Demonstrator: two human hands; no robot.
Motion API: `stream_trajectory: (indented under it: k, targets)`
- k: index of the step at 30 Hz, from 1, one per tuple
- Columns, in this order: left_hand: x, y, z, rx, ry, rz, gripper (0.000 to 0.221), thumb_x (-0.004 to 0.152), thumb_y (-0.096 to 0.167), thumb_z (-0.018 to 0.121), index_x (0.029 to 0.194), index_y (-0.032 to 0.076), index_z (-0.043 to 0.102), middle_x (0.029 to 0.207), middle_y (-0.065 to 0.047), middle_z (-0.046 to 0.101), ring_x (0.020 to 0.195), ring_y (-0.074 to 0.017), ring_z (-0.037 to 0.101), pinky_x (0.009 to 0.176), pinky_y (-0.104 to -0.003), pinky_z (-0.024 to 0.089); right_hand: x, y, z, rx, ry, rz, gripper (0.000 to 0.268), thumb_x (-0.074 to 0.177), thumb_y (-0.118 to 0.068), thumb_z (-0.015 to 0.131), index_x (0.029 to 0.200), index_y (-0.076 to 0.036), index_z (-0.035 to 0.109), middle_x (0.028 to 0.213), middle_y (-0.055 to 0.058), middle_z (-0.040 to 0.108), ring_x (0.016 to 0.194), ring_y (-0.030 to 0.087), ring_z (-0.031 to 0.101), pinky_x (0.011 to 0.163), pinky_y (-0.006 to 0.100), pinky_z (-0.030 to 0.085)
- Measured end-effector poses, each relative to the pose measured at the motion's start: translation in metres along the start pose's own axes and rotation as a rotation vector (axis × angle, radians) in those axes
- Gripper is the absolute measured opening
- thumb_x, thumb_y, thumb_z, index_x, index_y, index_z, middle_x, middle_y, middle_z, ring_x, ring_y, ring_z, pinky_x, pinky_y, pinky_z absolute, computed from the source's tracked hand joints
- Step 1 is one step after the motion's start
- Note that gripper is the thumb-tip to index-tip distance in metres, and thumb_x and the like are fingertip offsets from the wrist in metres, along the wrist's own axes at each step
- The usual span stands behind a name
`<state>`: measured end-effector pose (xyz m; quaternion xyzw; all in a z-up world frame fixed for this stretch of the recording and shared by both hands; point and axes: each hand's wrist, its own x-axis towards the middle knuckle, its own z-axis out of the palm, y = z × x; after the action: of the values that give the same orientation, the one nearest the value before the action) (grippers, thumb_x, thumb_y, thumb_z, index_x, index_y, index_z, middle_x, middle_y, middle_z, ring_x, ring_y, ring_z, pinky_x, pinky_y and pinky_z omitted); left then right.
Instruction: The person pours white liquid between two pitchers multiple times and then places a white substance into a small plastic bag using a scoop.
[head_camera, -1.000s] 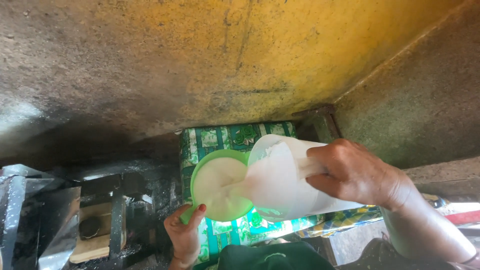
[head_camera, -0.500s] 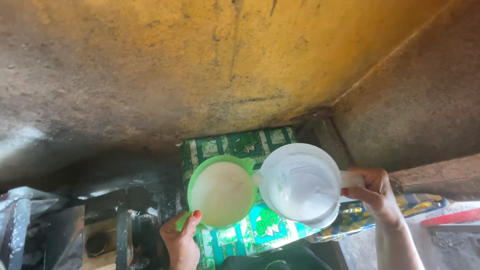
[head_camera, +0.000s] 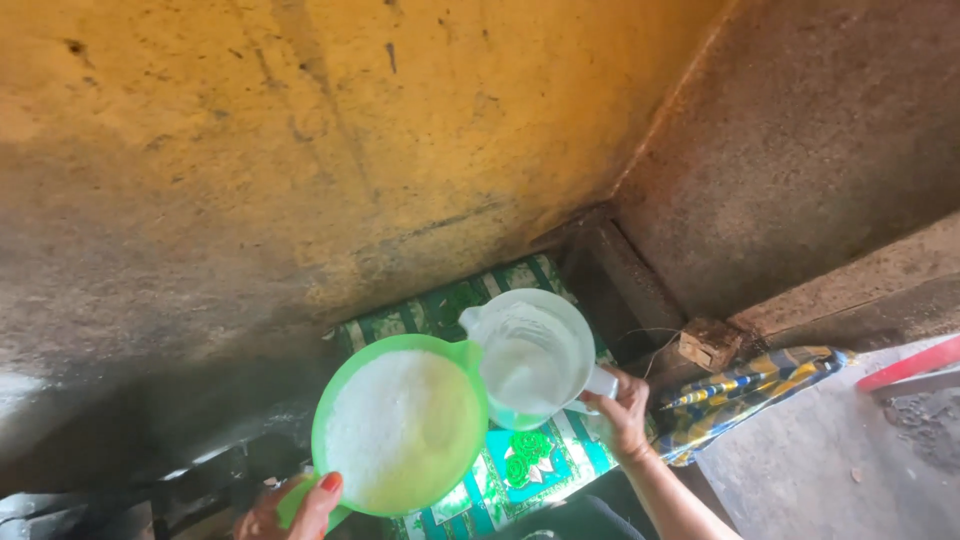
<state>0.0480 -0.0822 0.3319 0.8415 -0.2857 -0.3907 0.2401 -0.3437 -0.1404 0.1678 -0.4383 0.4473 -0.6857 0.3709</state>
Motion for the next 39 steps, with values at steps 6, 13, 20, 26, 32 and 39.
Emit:
stream_trajectory:
  k: [6,13,20,26,32,39]
  targets:
    - [0.031,-0.021,0.009,0.434,0.461,1.257,0.051,0.065,0.035,0.084,0.113,0.044,0.070,0.114,-0.012,0.072,0.104,-0.0416,0.065,0.096,-0.057,0.046,-0.006,-0.003,0.009,-0.237,-0.127,-0.031,0.025,0.074,-0.031,0.073,0.062,-0.014,0.058,0.055,-0.008,0.047,0.050,0.009,0.039,0.046,0.027,0.031]
    - [-0.031,0.099,0.006,0.339,0.160,0.476,0.058,0.062,0.056,0.076,0.087,0.004,0.083,0.087,-0.015,0.079,0.094,-0.0235,0.072,0.088,-0.031,0.051,-0.004,0.003,0.001,-0.136,-0.153,0.017,0.023,0.074,-0.026,0.072,0.062,-0.013,0.058,0.056,-0.007,0.046,0.051,0.009,0.039,0.048,0.028,0.032]
    - [-0.039,0.132,0.015,0.748,0.283,0.713,0.064,0.073,0.066,0.071,0.049,0.012,0.047,0.053,-0.018,0.050,0.057,-0.0383,0.039,0.055,-0.047,0.040,-0.004,0.010,-0.001,-0.099,-0.195,0.062,0.022,0.077,-0.025,0.075,0.067,-0.011,0.061,0.060,-0.006,0.047,0.055,0.010,0.040,0.051,0.028,0.033]
    - [-0.079,0.204,0.015,0.832,0.006,0.421,0.062,0.079,0.068,0.055,0.110,0.018,0.075,0.094,-0.020,0.075,0.096,-0.0420,0.069,0.083,-0.047,0.055,-0.005,0.014,-0.004,-0.116,-0.195,0.064,0.022,0.078,-0.025,0.075,0.069,-0.009,0.062,0.063,-0.006,0.047,0.059,0.009,0.039,0.053,0.028,0.034]
    - [-0.075,0.223,0.024,0.954,-0.084,0.452,0.067,0.085,0.069,0.050,0.127,0.020,0.066,0.116,-0.016,0.072,0.111,-0.0380,0.068,0.095,-0.050,0.055,-0.003,0.009,0.000,-0.093,-0.200,0.063,0.024,0.078,-0.021,0.074,0.065,-0.011,0.056,0.062,-0.006,0.043,0.059,0.009,0.035,0.052,0.028,0.031]
    - [-0.077,0.240,0.037,1.071,-0.131,0.539,0.057,0.092,0.061,0.049,0.103,0.010,0.072,0.101,-0.019,0.073,0.099,-0.0417,0.070,0.086,-0.053,0.055,-0.002,0.003,0.003,-0.155,-0.195,0.053,0.028,0.077,-0.026,0.074,0.064,-0.012,0.054,0.060,-0.006,0.040,0.056,0.010,0.034,0.050,0.028,0.030]
